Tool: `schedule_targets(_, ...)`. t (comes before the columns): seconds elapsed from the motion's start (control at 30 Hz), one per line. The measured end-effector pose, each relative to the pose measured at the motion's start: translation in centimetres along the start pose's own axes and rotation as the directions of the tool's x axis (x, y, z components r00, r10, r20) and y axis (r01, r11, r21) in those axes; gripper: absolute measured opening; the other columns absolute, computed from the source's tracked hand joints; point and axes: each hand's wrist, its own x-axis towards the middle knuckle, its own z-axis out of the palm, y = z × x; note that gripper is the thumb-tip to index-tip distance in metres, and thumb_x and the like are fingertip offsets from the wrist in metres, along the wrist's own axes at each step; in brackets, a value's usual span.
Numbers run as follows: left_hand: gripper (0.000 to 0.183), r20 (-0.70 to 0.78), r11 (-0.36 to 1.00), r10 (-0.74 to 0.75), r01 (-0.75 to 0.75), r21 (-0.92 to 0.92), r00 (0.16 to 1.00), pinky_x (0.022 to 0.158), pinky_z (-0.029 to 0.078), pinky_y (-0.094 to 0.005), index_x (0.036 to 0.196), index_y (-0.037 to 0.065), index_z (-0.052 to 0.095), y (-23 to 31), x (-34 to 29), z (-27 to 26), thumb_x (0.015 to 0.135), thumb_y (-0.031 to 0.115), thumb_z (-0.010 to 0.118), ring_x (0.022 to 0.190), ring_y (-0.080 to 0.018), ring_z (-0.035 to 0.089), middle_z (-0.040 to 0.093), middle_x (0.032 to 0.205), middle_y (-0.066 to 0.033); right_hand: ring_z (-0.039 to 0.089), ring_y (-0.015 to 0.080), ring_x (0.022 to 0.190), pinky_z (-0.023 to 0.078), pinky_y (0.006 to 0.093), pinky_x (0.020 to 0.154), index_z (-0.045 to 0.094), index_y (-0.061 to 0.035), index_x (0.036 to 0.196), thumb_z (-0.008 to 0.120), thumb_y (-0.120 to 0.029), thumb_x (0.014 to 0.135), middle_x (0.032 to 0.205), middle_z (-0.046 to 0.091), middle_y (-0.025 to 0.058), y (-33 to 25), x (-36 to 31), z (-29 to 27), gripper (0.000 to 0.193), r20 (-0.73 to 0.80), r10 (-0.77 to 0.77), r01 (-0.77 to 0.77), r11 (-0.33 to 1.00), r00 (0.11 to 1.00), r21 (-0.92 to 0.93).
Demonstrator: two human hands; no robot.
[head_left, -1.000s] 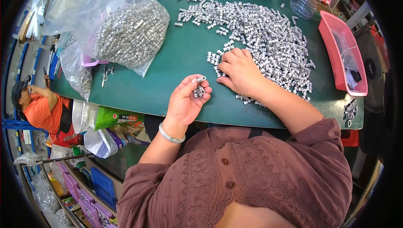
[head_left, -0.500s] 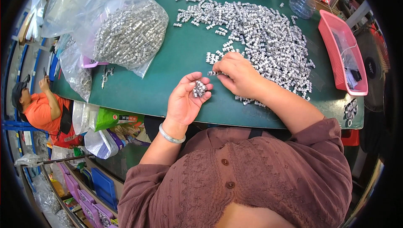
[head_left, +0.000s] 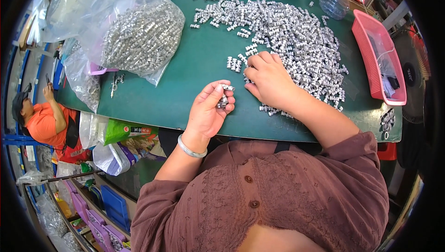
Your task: The person connects small metal components together by hand into chains and places them into a plastic bag.
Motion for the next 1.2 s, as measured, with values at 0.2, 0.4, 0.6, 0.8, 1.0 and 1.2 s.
schedule_targets(0.2, 0.018, 0.040, 0.993, -0.043, 0.047, -0.106, 0.998, 0.061, 0.046, -0.0245, 0.103, 0.003, 0.057, 0.2, 0.0, -0.3, 0.092, 0.015, 0.050, 0.072, -0.0145, 0.055, 0.058, 0.085, -0.0064, 0.046, 0.0251, 0.096, 0.036, 0.0374, 0.082, 0.062, -0.0053, 0.083, 0.069, -0.019, 0.067, 0.095, 0.053, 0.0064, 0.2, 0.1, 0.1, 0.022, 0.005, 0.020, -0.020, 0.995, 1.000, 0.100)
schedule_targets(0.4, 0.020, 0.084, 0.978, -0.069, 0.084, -0.189, 0.994, 0.062, 0.046, -0.0238, 0.106, 0.001, 0.054, 0.2, 0.0, -0.8, 0.092, 0.014, 0.048, 0.075, -0.0158, 0.053, 0.056, 0.089, -0.0096, 0.049, 0.0273, 0.093, 0.038, 0.0398, 0.082, 0.057, -0.0046, 0.094, 0.067, -0.014, 0.069, 0.093, 0.056, 0.0089, 0.1, 0.3, 0.3, 0.028, -0.115, -0.036, 0.060, 0.975, 0.993, 0.214)
schedule_targets(0.6, 0.023, -0.040, 0.993, -0.044, 0.039, -0.114, 0.998, 0.063, 0.048, -0.0262, 0.106, 0.002, 0.054, 0.8, -0.1, 0.8, 0.090, 0.018, 0.050, 0.081, -0.0210, 0.058, 0.058, 0.095, -0.0114, 0.053, 0.0278, 0.079, 0.043, 0.0374, 0.071, 0.055, -0.0034, 0.100, 0.064, -0.003, 0.071, 0.081, 0.058, 0.0086, -0.4, 0.6, -0.2, 0.031, -0.126, -0.063, 0.122, 0.830, 0.990, 0.544)
schedule_targets(0.8, 0.019, -0.050, 0.990, 0.005, 0.002, 0.138, 0.999, 0.059, 0.046, -0.0255, 0.104, 0.006, 0.055, 0.0, 0.1, 1.1, 0.090, 0.018, 0.052, 0.074, -0.0163, 0.057, 0.060, 0.087, -0.0067, 0.052, 0.0282, 0.078, 0.044, 0.0371, 0.068, 0.053, -0.0032, 0.103, 0.064, -0.002, 0.070, 0.082, 0.055, 0.0102, -0.8, 0.5, 0.1, 0.035, -0.157, -0.049, 0.135, 0.788, 0.986, 0.601)
schedule_targets(1.0, 0.016, -0.083, 0.986, 0.032, -0.018, 0.167, 0.996, 0.053, 0.043, -0.0240, 0.099, 0.003, 0.057, 0.0, 0.4, 1.2, 0.091, 0.016, 0.051, 0.066, -0.0148, 0.056, 0.060, 0.079, -0.0058, 0.052, 0.0287, 0.081, 0.044, 0.0362, 0.069, 0.052, -0.0026, 0.104, 0.067, -0.002, 0.067, 0.083, 0.054, 0.0101, -0.7, 0.6, -0.2, 0.040, -0.222, -0.105, 0.212, 0.815, 0.969, 0.539)
schedule_targets(1.2, 0.018, -0.081, 0.994, 0.032, -0.023, 0.106, 0.996, 0.055, 0.043, -0.0243, 0.100, 0.001, 0.054, 0.2, 0.2, 1.3, 0.090, 0.014, 0.048, 0.071, -0.0159, 0.054, 0.057, 0.082, -0.0074, 0.050, 0.0289, 0.087, 0.041, 0.0387, 0.076, 0.053, -0.0033, 0.102, 0.068, -0.005, 0.065, 0.087, 0.053, 0.0105, 0.0, 0.8, -0.3, 0.040, -0.218, -0.101, 0.196, 0.857, 0.971, 0.477)
